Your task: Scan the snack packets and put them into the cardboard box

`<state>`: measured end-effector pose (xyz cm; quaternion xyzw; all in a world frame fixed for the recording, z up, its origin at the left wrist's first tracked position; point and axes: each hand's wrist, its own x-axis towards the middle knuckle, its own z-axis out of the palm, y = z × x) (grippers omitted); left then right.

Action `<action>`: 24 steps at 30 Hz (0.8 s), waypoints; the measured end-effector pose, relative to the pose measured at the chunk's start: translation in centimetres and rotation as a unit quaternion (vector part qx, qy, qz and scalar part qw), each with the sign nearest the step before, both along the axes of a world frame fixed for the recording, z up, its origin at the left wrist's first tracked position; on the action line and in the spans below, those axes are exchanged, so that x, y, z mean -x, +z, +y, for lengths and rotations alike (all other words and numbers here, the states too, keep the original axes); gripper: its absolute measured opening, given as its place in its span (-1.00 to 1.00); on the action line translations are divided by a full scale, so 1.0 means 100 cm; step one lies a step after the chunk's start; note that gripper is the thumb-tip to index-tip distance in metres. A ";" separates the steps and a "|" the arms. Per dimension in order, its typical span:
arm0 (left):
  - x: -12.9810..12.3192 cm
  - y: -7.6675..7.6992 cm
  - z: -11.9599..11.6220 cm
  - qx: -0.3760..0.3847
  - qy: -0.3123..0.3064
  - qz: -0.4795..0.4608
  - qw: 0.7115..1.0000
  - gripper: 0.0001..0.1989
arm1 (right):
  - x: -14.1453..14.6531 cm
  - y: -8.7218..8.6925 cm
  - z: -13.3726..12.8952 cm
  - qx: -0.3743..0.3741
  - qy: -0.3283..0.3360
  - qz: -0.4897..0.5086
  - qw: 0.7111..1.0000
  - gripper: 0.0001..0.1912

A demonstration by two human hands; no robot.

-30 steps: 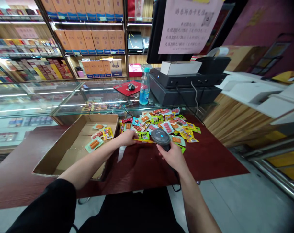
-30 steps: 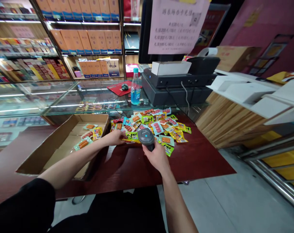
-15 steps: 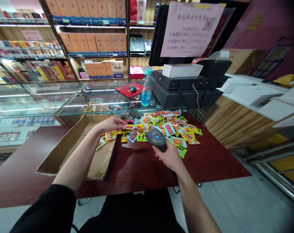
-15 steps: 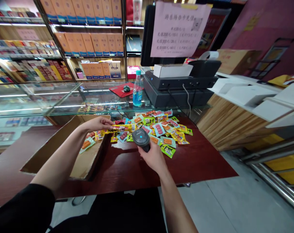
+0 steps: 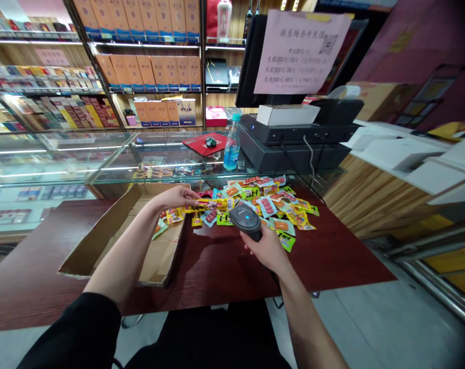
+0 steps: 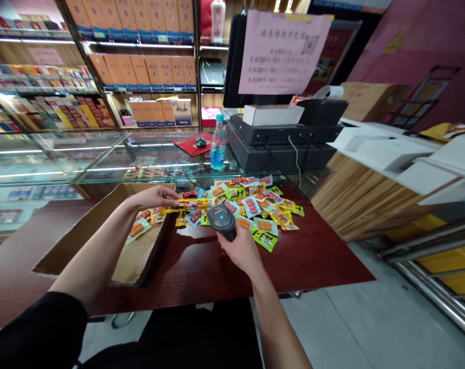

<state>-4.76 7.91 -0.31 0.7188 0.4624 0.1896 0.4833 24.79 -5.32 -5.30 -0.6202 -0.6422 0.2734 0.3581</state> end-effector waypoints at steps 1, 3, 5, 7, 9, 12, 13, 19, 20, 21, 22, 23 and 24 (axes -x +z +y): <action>0.000 0.000 -0.001 0.002 0.004 -0.003 1.000 -0.64 | 0.000 0.000 0.000 0.001 0.000 0.000 1.000 -0.69; -0.001 0.001 -0.002 0.011 0.004 0.000 1.000 -0.62 | 0.000 -0.001 0.000 0.002 0.000 -0.001 1.000 -0.70; -0.001 0.001 -0.002 0.016 -0.001 0.009 1.000 -0.61 | 0.000 -0.001 0.000 0.000 0.000 -0.002 1.000 -0.70; -0.001 0.001 -0.002 0.018 -0.006 0.015 1.000 -0.60 | 0.001 0.000 0.000 -0.001 0.000 -0.001 1.000 -0.71; -0.001 0.000 -0.001 0.018 -0.008 0.015 1.000 -0.59 | 0.001 0.000 0.000 0.001 0.000 0.000 1.000 -0.72; 0.000 0.000 -0.001 0.019 -0.017 0.014 1.000 -0.59 | 0.001 0.001 0.000 0.006 0.000 -0.001 1.000 -0.72; 0.001 0.000 0.000 0.018 -0.019 0.014 1.000 -0.60 | 0.001 0.001 0.000 0.007 0.001 -0.002 1.000 -0.72; 0.002 0.001 0.000 0.008 -0.014 0.014 1.000 -0.61 | 0.001 -0.001 0.000 0.005 0.001 0.000 1.000 -0.70; 0.002 0.001 0.000 0.008 -0.014 0.015 1.000 -0.62 | 0.002 -0.001 0.000 0.006 0.001 0.001 1.000 -0.69; 0.002 0.001 0.000 0.009 -0.015 0.017 1.000 -0.62 | 0.002 -0.001 0.000 0.006 0.002 0.003 1.000 -0.69; 0.002 0.002 0.000 0.010 -0.016 0.019 1.000 -0.63 | 0.002 -0.001 0.000 0.004 0.001 0.004 1.000 -0.68; 0.002 0.002 0.000 0.010 -0.017 0.019 1.000 -0.63 | 0.002 -0.001 0.000 0.002 -0.001 0.004 1.000 -0.67; 0.002 0.002 -0.001 0.010 -0.017 0.017 1.000 -0.62 | 0.002 -0.001 0.000 0.000 -0.003 0.003 1.000 -0.67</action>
